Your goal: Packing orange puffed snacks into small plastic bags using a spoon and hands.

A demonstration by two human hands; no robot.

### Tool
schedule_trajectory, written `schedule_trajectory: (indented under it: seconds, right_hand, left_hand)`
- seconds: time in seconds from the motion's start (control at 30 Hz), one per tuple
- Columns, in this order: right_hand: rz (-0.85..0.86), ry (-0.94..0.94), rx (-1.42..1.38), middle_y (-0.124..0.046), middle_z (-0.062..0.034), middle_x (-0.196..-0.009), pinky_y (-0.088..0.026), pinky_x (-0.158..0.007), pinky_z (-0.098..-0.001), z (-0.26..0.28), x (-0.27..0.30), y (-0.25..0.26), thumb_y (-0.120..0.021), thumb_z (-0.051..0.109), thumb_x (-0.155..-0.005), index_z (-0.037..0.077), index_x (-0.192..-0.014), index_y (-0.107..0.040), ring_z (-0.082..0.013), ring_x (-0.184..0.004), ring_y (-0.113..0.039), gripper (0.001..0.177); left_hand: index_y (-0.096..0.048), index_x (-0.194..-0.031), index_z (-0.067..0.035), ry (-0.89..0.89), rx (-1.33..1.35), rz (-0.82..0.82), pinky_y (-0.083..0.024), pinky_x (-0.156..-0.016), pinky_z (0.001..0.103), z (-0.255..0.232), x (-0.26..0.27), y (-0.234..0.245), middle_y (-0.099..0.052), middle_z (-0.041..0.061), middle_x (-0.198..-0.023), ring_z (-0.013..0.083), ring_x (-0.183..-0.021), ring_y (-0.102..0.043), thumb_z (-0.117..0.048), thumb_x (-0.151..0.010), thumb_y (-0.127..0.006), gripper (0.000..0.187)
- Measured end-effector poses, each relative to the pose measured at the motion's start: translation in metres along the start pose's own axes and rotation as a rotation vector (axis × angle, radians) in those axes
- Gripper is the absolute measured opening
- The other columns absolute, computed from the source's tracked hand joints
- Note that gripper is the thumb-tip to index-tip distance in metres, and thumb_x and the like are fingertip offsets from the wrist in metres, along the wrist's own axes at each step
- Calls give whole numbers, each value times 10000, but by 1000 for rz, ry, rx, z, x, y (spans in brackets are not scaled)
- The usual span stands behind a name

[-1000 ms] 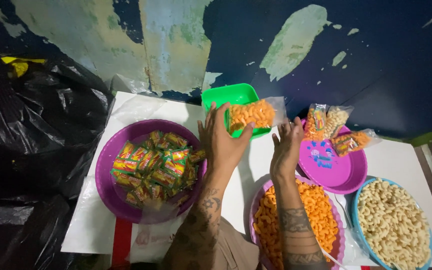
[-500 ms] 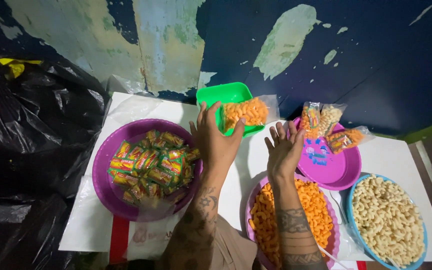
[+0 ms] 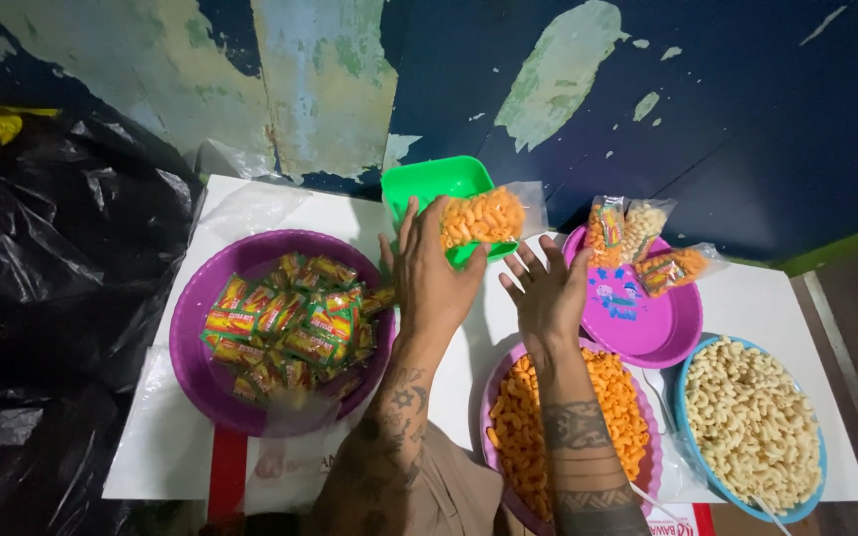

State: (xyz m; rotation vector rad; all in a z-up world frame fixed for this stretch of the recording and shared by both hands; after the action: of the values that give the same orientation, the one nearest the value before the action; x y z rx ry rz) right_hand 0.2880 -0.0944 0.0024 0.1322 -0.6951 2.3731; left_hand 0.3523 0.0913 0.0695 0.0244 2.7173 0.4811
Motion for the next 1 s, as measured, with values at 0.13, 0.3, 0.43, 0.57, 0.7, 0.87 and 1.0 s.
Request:
schedule_trajectory:
  seconds: [0.13, 0.3, 0.43, 0.57, 0.7, 0.87, 1.0]
  right_hand:
    - [6, -10, 13, -487, -147, -1272, -399, -1013, -484, -2, 0, -3, -212, 780, -932, 109, -1511, -309, -295, -1174, -519, 892]
    - [-2, -18, 50, -484, -126, -1237, -418, -1000, -462, 1, 4, -7, -164, 751, -954, 92, -1493, -317, -276, -1142, -526, 865]
    - [3, 6, 55, -493, -105, -1209, -427, -990, -447, -3, 0, -7, -185, 761, -948, 100, -1471, -345, -256, -1116, -533, 858]
    - [4, 36, 20, -528, -54, -1115, -433, -959, -430, -8, -10, -3, -250, 747, -957, 161, -1328, -437, -231, -1053, -563, 718]
    - [25, 96, 101, -459, -72, -1198, -396, -1043, -481, 0, -9, -12, -402, 640, -1008, 146, -1370, -394, -276, -1178, -516, 612]
    - [19, 187, 191, -549, -93, -1273, -357, -1090, -545, 0, -16, 1, -458, 384, -1058, 93, -1455, -367, -248, -1199, -535, 501]
    - [-36, 256, 261, -541, -69, -1244, -434, -1014, -490, 5, -12, 5, -597, 289, -1006, 71, -1454, -414, -215, -1158, -557, 531]
  left_hand:
    - [-523, -1411, -114, 10, -4, 2, -193, -1108, 790, 3, 1, -5, -611, 155, -1410, 356, -1461, -415, -269, -765, -825, 731]
    - [-538, -1413, -101, -10, -3, -12, -190, -1123, 759, 2, 1, -9, -628, 178, -1351, 366, -1364, -501, -301, -783, -818, 718]
    - [-531, -1420, -107, -14, -18, 0, -191, -1128, 759, 6, 4, -14, -633, 165, -1342, 360, -1335, -525, -319, -762, -828, 753]
    - [-549, -1398, -90, -31, -37, 18, -173, -1128, 762, -2, 4, -13, -658, 151, -1309, 337, -1302, -554, -315, -764, -822, 726]
    - [-549, -1388, -100, -36, -26, 5, -185, -1122, 764, 1, 5, -13, -669, 141, -1285, 334, -1278, -566, -309, -768, -819, 708]
    - [-559, -1370, -90, -40, -29, 2, -175, -1127, 760, 2, 4, -15, -682, 153, -1262, 342, -1252, -580, -313, -771, -818, 690]
    - [-595, -1331, -90, -64, -31, -77, -210, -1127, 741, 0, 6, -13, -705, 152, -1202, 346, -1181, -622, -312, -739, -836, 676]
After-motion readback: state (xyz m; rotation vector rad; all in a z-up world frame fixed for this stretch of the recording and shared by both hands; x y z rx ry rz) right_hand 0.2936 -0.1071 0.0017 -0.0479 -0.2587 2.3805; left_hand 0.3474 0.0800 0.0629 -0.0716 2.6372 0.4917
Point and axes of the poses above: each hand's wrist, its own x-axis away from the middle knuckle, its own y-axis out of the back of the hand, z = x × y, the point moved 8 cm from there along -x, towards the middle knuckle
